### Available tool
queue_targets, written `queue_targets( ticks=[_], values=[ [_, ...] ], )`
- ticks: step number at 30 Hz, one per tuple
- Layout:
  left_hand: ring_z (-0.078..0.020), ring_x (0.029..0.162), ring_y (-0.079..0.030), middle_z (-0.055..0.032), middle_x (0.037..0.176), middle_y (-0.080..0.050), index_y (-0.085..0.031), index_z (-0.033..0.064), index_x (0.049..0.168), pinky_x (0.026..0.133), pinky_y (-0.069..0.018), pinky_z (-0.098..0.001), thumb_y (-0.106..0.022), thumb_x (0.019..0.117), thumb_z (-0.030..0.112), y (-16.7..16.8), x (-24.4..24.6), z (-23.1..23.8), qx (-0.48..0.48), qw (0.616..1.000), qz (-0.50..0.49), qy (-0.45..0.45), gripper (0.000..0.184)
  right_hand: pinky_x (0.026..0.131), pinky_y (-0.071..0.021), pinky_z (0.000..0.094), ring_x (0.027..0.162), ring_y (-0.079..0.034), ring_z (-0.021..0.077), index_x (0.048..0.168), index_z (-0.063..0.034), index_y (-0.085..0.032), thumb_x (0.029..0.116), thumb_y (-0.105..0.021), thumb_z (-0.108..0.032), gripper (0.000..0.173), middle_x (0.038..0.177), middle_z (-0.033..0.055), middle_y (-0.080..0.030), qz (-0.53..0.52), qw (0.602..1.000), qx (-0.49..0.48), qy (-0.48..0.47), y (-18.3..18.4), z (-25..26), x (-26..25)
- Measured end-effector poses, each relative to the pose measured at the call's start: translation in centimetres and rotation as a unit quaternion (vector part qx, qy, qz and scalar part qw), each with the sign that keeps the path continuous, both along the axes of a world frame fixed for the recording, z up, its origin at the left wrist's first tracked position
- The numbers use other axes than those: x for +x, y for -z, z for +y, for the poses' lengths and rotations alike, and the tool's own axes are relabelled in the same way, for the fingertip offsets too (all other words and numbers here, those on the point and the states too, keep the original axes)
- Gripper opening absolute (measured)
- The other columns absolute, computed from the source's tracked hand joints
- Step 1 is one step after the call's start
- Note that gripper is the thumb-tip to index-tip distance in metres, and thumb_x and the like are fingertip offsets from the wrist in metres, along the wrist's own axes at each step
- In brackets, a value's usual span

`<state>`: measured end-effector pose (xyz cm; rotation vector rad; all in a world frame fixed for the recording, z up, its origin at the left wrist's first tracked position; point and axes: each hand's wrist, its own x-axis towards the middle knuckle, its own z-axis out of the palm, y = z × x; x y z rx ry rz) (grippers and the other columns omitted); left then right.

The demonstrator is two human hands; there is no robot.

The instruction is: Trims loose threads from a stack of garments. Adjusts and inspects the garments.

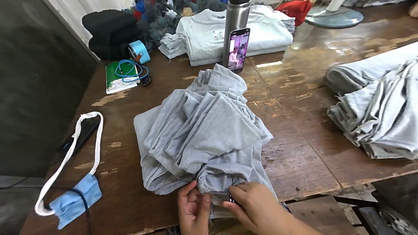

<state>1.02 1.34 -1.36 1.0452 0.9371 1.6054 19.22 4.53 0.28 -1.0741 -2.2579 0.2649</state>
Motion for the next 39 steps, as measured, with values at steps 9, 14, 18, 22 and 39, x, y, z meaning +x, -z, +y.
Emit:
queue_targets(
  ticks=[9,14,18,22,39],
  values=[
    [-0.0054,0.108,-0.068,0.0073,0.121,-0.072,-0.058,0.0254,0.139,0.094,-0.0563,-0.0250,-0.061,0.1018,0.016,-0.1,-0.2,0.1,-0.003,1.000,0.009,0.008,0.038,0.067,-0.0516,0.0266,0.074,-0.060,0.0129,0.096,-0.0065,-0.059,0.1054,-0.050,-0.048,0.043,0.082,0.0059,-0.060,0.180,0.983,0.002,-0.043,-1.0,0.9,1.5],
    [-0.0008,0.105,-0.067,0.0120,0.118,-0.071,-0.060,0.0302,0.135,0.091,-0.0556,-0.0209,-0.062,0.1009,0.015,0.0,-0.1,0.1,0.005,1.000,0.023,0.002,0.037,0.079,-0.0561,0.0319,0.087,-0.067,0.0185,0.115,-0.0026,-0.064,0.0966,-0.062,-0.017,0.023,0.101,0.0096,-0.071,0.160,0.985,-0.036,-0.049,-1.3,2.6,-2.0],
    [-0.0004,0.105,-0.067,0.0128,0.120,-0.071,-0.060,0.0315,0.135,0.091,-0.0557,-0.0201,-0.062,0.1015,0.017,0.2,-0.1,0.0,0.016,0.999,0.045,-0.004,0.036,0.071,-0.0519,0.0318,0.076,-0.061,0.0190,0.095,-0.0044,-0.061,0.0902,-0.062,-0.011,0.008,0.080,0.0080,-0.061,0.175,0.983,-0.041,-0.040,-1.4,3.0,-2.3],
    [-0.0022,0.103,-0.068,0.0112,0.118,-0.072,-0.062,0.0312,0.135,0.090,-0.0565,-0.0215,-0.061,0.1018,0.015,0.5,-0.4,0.0,0.013,0.999,0.038,-0.007,0.037,0.072,-0.0540,0.0236,0.079,-0.065,0.0111,0.101,-0.0031,-0.053,0.0985,-0.066,-0.022,0.023,0.088,0.0101,-0.067,0.300,0.924,-0.145,-0.190,-1.9,2.1,1.2],
    [0.0010,0.118,-0.061,0.0141,0.138,-0.060,-0.071,0.0298,0.123,0.096,-0.0562,-0.0212,-0.073,0.0932,0.011,-0.4,0.5,-1.2,0.071,0.987,0.129,0.067,0.036,0.081,-0.0524,0.0266,0.083,-0.064,0.0152,0.095,-0.0047,-0.061,0.0963,-0.066,-0.019,0.015,0.085,0.0087,-0.066,0.283,0.943,-0.096,-0.148,-0.4,-1.2,0.5]
  ],
)
